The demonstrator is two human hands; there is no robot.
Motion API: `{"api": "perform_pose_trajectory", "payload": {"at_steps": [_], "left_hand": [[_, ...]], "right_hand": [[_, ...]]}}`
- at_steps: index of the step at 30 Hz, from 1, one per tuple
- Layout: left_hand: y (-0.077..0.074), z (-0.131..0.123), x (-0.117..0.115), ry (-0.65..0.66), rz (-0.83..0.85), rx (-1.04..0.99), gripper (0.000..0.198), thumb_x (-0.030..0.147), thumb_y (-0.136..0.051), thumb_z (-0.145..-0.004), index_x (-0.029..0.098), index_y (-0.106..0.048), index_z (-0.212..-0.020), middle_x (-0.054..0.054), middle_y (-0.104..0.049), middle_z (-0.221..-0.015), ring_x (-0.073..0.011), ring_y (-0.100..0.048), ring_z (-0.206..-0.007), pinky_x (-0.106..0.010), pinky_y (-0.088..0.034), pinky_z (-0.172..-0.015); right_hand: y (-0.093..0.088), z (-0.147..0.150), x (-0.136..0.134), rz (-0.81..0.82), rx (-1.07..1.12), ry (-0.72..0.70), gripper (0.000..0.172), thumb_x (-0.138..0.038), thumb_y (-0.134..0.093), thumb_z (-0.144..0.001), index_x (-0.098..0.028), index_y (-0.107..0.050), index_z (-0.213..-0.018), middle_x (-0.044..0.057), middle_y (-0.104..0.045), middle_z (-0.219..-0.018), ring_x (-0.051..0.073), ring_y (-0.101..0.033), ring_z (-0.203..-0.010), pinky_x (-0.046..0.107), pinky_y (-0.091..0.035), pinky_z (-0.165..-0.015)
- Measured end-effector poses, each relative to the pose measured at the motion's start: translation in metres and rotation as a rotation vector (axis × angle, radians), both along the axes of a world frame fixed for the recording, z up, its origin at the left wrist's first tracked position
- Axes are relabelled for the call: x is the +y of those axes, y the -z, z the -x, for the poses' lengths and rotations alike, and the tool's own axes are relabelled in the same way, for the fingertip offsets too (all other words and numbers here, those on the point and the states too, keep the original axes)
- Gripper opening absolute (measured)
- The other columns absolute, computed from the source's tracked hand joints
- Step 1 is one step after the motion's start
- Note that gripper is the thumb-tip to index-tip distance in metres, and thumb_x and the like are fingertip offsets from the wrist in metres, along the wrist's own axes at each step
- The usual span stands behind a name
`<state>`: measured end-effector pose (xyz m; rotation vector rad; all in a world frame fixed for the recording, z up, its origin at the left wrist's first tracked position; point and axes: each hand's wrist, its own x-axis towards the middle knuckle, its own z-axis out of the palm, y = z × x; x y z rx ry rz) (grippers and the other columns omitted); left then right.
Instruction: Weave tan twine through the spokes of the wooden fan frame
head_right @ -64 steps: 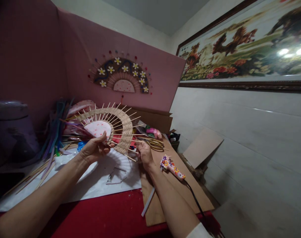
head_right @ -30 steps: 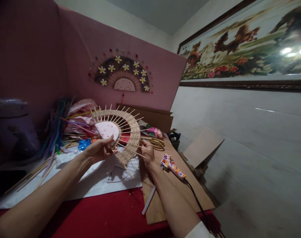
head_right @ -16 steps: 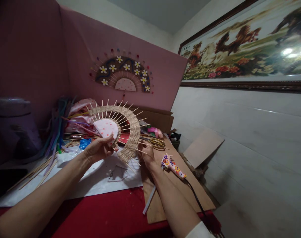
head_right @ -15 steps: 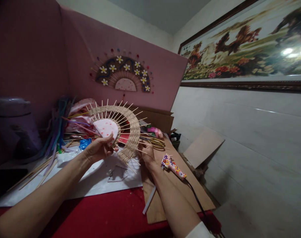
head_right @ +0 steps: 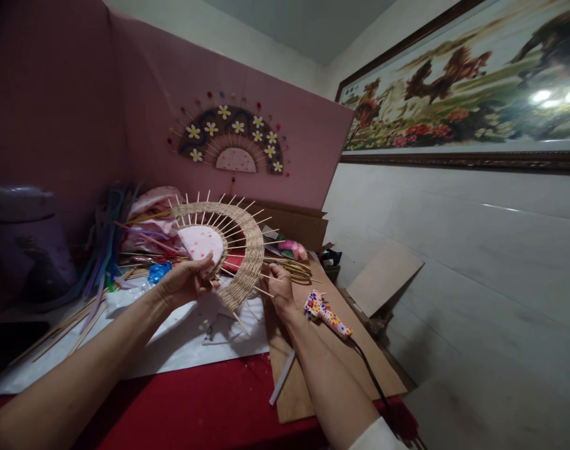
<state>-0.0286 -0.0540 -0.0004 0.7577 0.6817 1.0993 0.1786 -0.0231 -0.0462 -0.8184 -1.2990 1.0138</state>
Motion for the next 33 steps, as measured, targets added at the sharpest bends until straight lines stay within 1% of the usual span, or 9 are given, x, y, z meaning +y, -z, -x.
{"api": "perform_pose_trajectory", "payload": {"at_steps": [5,8,12,15,17,22,25,29,33], "left_hand": [[0.001,0.001,0.002,-0.003,0.011,0.05,0.012,0.025,-0.058,-0.074,0.014,-0.053,-0.071,-0.003,-0.057,-0.052,-0.0165,-0.059,-0.044,-0.018,-0.032,-0.031],[0.002,0.002,0.002,-0.027,0.02,0.062,0.011,0.023,-0.059,-0.073,0.014,-0.054,-0.071,-0.003,-0.057,-0.052,-0.0153,-0.057,-0.042,-0.018,-0.032,-0.031],[0.001,0.003,0.002,-0.067,0.03,0.071,0.01,0.022,-0.06,-0.072,0.014,-0.054,-0.074,-0.003,-0.058,-0.053,-0.0169,-0.058,-0.043,-0.017,-0.028,-0.028],[0.0,0.004,0.001,-0.09,0.043,0.065,0.01,0.021,-0.06,-0.072,0.014,-0.054,-0.074,-0.002,-0.058,-0.052,-0.0159,-0.057,-0.041,-0.017,-0.027,-0.028],[-0.001,0.006,0.001,-0.082,0.046,0.063,0.01,0.02,-0.061,-0.071,0.013,-0.054,-0.074,-0.002,-0.058,-0.052,-0.015,-0.056,-0.04,-0.017,-0.026,-0.027],[-0.002,0.008,0.002,-0.047,0.042,0.086,0.016,0.025,-0.063,-0.069,0.013,-0.053,-0.074,-0.001,-0.055,-0.05,-0.0165,-0.057,-0.041,-0.016,-0.024,-0.026],[-0.002,0.009,0.002,-0.035,0.023,0.11,0.017,0.026,-0.063,-0.07,0.013,-0.053,-0.075,-0.002,-0.056,-0.051,-0.0166,-0.058,-0.042,-0.016,-0.025,-0.026],[0.001,0.01,0.004,-0.01,0.01,0.129,0.015,0.023,-0.063,-0.069,0.013,-0.053,-0.075,-0.001,-0.058,-0.054,-0.0121,-0.054,-0.039,-0.017,-0.025,-0.027],[0.004,0.011,0.006,0.017,0.0,0.132,0.016,0.024,-0.064,-0.069,0.013,-0.053,-0.073,0.001,-0.056,-0.051,-0.0086,-0.049,-0.036,-0.018,-0.026,-0.029]], "right_hand": [[-0.005,-0.006,0.001,-0.128,-0.089,0.144,0.028,-0.043,-0.057,-0.071,-0.016,-0.057,-0.061,-0.002,-0.05,-0.054,0.009,-0.041,-0.05,0.022,-0.034,-0.051],[-0.007,-0.009,0.002,-0.157,-0.115,0.198,0.025,-0.039,-0.054,-0.074,-0.017,-0.056,-0.063,-0.004,-0.044,-0.051,0.009,-0.036,-0.047,0.022,-0.031,-0.048],[-0.011,-0.014,-0.001,-0.245,-0.247,0.314,0.019,-0.033,-0.05,-0.077,-0.018,-0.06,-0.073,-0.003,-0.047,-0.054,0.011,-0.04,-0.049,0.023,-0.031,-0.049],[-0.016,-0.018,-0.006,-0.36,-0.392,0.413,0.019,-0.032,-0.047,-0.079,-0.019,-0.06,-0.073,-0.002,-0.049,-0.055,0.012,-0.044,-0.052,0.024,-0.034,-0.054],[-0.019,-0.02,-0.008,-0.428,-0.464,0.471,0.019,-0.031,-0.047,-0.08,-0.02,-0.06,-0.073,0.0,-0.053,-0.061,0.013,-0.047,-0.057,0.025,-0.036,-0.059],[-0.02,-0.025,-0.006,-0.615,-0.536,0.598,0.016,-0.028,-0.047,-0.081,-0.019,-0.06,-0.077,0.004,-0.061,-0.075,0.015,-0.055,-0.07,0.026,-0.04,-0.068],[-0.021,-0.028,-0.004,-0.71,-0.577,0.687,0.015,-0.027,-0.048,-0.082,-0.018,-0.059,-0.079,0.004,-0.062,-0.077,0.016,-0.056,-0.074,0.026,-0.041,-0.07],[-0.024,-0.032,-0.003,-0.754,-0.615,0.788,0.017,-0.028,-0.049,-0.082,-0.018,-0.059,-0.074,0.004,-0.06,-0.071,0.016,-0.054,-0.071,0.027,-0.041,-0.07],[-0.025,-0.034,-0.002,-0.727,-0.611,0.784,0.017,-0.029,-0.049,-0.082,-0.018,-0.059,-0.074,0.004,-0.059,-0.072,0.017,-0.054,-0.074,0.029,-0.041,-0.074]]}}
